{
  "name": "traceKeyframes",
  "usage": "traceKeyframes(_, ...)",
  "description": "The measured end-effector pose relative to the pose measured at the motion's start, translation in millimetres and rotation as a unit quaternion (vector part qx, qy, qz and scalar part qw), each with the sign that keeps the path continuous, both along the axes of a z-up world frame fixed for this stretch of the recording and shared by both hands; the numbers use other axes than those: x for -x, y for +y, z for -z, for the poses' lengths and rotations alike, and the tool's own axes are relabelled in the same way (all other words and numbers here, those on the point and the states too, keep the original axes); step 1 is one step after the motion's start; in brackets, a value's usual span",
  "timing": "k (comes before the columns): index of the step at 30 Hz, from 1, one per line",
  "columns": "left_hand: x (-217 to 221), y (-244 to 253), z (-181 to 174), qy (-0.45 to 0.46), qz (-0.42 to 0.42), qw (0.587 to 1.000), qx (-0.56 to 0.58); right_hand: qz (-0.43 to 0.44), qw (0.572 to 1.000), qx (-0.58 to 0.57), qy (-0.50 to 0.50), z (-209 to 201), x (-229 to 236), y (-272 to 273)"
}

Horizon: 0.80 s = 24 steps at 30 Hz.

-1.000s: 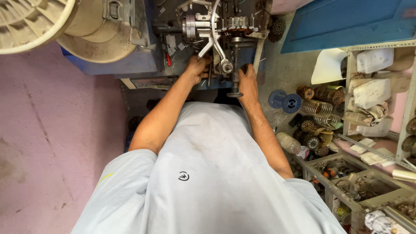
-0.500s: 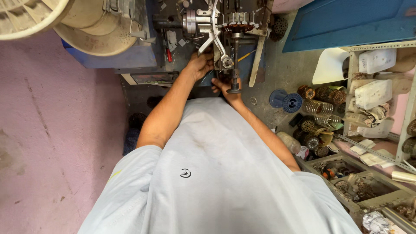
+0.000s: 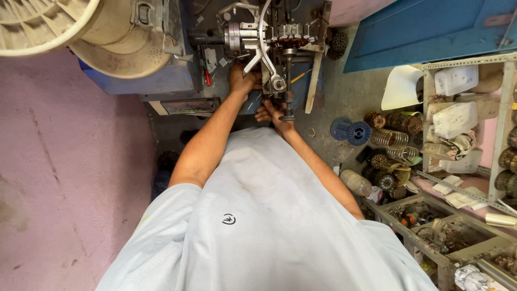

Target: The person assembles a metal component onto a machine, aligning and securing it with both hands. They then adjust the machine's control panel and continue to manipulate the attached part.

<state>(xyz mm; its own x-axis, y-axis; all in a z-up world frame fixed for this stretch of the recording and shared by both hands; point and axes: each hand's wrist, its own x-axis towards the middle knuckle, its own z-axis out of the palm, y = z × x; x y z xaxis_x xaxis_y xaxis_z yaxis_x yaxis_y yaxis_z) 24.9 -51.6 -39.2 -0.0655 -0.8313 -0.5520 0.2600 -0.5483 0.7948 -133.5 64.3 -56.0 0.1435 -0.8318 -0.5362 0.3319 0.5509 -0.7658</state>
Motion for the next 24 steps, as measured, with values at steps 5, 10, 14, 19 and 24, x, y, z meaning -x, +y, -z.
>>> traceKeyframes(5, 1.5, -4.7, 23.2, -0.007, 0.031, 0.999, 0.001, 0.031, 0.985, 0.077, 0.15, -10.0, -7.8, -6.2)
traceKeyframes(10, -10.9, -6.5, 18.5, 0.089, 0.115, 0.989, -0.03, 0.049, 0.986, 0.105, 0.118, -24.6, -14.1, 7.7)
traceKeyframes(14, -2.9, -7.5, -2.9, 0.006, 0.125, 0.99, -0.06, 0.061, 0.992, 0.104, 0.033, -27.0, -13.2, 15.2)
traceKeyframes(19, 7.3, -3.0, -30.5, -0.054, 0.051, 0.996, -0.055, 0.034, 0.993, 0.078, -0.079, -37.9, 7.3, 13.1)
traceKeyframes(24, 20.2, -10.0, -45.4, -0.045, 0.076, 0.995, -0.054, 0.02, 0.995, 0.092, -0.041, -57.4, 7.8, 13.5)
